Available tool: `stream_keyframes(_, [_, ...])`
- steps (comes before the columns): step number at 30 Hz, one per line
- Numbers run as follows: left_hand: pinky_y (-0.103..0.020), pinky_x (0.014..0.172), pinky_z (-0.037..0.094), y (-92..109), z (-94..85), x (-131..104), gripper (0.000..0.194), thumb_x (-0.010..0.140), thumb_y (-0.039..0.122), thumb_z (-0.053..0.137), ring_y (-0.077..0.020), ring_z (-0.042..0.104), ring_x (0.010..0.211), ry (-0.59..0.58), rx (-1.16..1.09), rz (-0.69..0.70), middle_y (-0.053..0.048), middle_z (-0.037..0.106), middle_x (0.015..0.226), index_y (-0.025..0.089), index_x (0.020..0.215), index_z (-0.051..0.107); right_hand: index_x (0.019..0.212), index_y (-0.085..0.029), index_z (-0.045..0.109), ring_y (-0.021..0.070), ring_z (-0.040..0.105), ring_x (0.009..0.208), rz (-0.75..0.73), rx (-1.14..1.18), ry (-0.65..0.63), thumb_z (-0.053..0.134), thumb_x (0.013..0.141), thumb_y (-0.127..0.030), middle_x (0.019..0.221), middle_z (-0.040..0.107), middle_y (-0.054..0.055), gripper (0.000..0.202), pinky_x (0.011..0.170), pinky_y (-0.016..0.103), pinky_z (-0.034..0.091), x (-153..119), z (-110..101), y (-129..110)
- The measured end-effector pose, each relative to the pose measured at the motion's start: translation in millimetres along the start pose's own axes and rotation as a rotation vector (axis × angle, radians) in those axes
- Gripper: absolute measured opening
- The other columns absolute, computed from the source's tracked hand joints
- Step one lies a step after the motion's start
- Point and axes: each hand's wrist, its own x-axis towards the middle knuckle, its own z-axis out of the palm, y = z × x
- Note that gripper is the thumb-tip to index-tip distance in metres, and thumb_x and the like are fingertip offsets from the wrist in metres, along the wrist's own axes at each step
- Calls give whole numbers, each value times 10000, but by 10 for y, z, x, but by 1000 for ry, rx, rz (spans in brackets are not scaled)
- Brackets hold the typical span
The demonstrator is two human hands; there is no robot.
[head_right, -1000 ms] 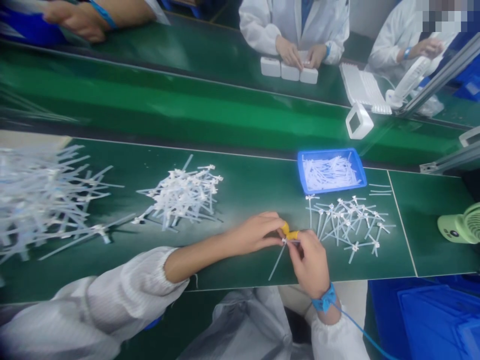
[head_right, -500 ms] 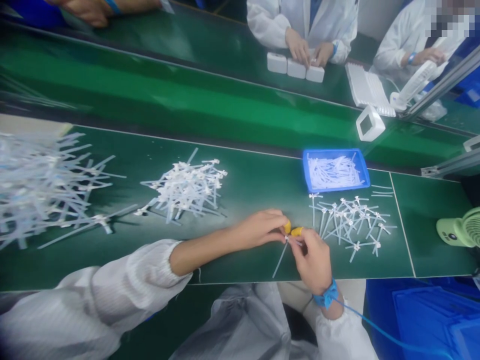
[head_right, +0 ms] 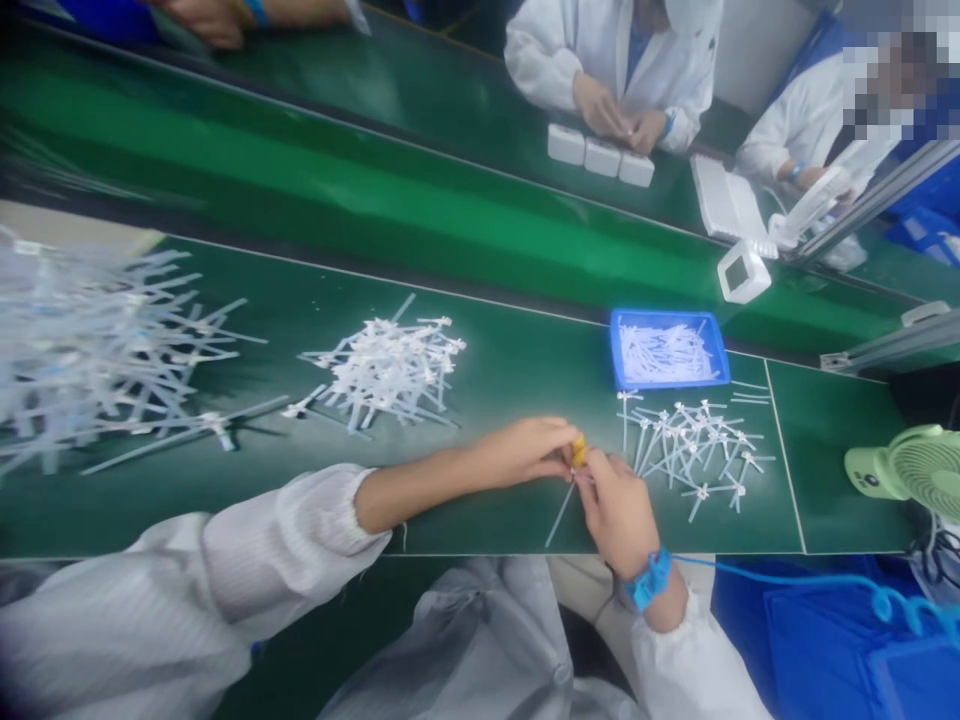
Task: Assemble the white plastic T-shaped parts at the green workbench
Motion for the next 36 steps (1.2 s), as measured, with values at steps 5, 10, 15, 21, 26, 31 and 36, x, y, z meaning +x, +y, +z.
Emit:
stream_keyframes(5, [-259, 811, 451, 4, -9, 4, 219, 976, 219, 820, -201, 696, 951, 12, -20, 25, -16, 748, 946, 213, 1001, 602, 1076, -256, 629, 240, 703, 915, -35, 149, 9, 616, 1059, -189, 1069, 702, 67, 70, 797, 333, 573, -7, -81, 53])
stream_keyframes(10, [-262, 820, 451, -8, 12, 6, 223, 968, 220, 832, -200, 704, 974, 20, -16, 33, -15, 754, 954, 215, 1025, 617, 1006, -249, 654, 240, 708, 955, -83, 103, 2, 595, 1086, -210, 1076, 713, 75, 107, 844, 342, 569, 39, -108, 60])
stream_keyframes(15, [-267, 800, 440, -26, 24, 16, 232, 948, 226, 854, -203, 697, 944, 45, -8, 47, -3, 741, 903, 213, 978, 625, 950, -244, 648, 239, 708, 909, -99, 35, -49, 543, 1109, -224, 999, 729, 69, 191, 801, 337, 553, 67, -98, 69])
stream_keyframes(21, [-255, 794, 446, -5, 8, 29, 206, 954, 219, 841, -194, 683, 928, 32, -44, 55, -7, 731, 917, 216, 956, 635, 856, -241, 639, 243, 679, 853, -82, -15, -85, 517, 1125, -273, 921, 712, 69, 296, 773, 345, 530, 97, -107, 92])
stream_keyframes(26, [-252, 777, 438, -24, 14, 41, 236, 914, 185, 874, -195, 694, 934, 36, 28, 44, -3, 734, 924, 217, 990, 653, 941, -242, 675, 223, 699, 850, -46, 118, -135, 587, 1114, -316, 958, 720, 46, 208, 750, 319, 536, 116, -184, 114])
stream_keyframes(31, [-260, 812, 452, -19, 3, 39, 229, 934, 191, 860, -206, 701, 960, 26, 5, 72, -11, 749, 927, 217, 1002, 642, 961, -235, 673, 232, 691, 863, -29, 88, -112, 590, 1112, -302, 972, 720, 55, 185, 781, 338, 527, 106, -181, 117])
stream_keyframes(36, [-270, 814, 449, -25, 7, 40, 219, 930, 183, 858, -208, 689, 944, 36, -32, 78, -10, 749, 937, 225, 994, 653, 920, -239, 653, 240, 699, 918, -53, 98, -144, 560, 1114, -270, 992, 729, 67, 217, 813, 338, 532, 158, -174, 82])
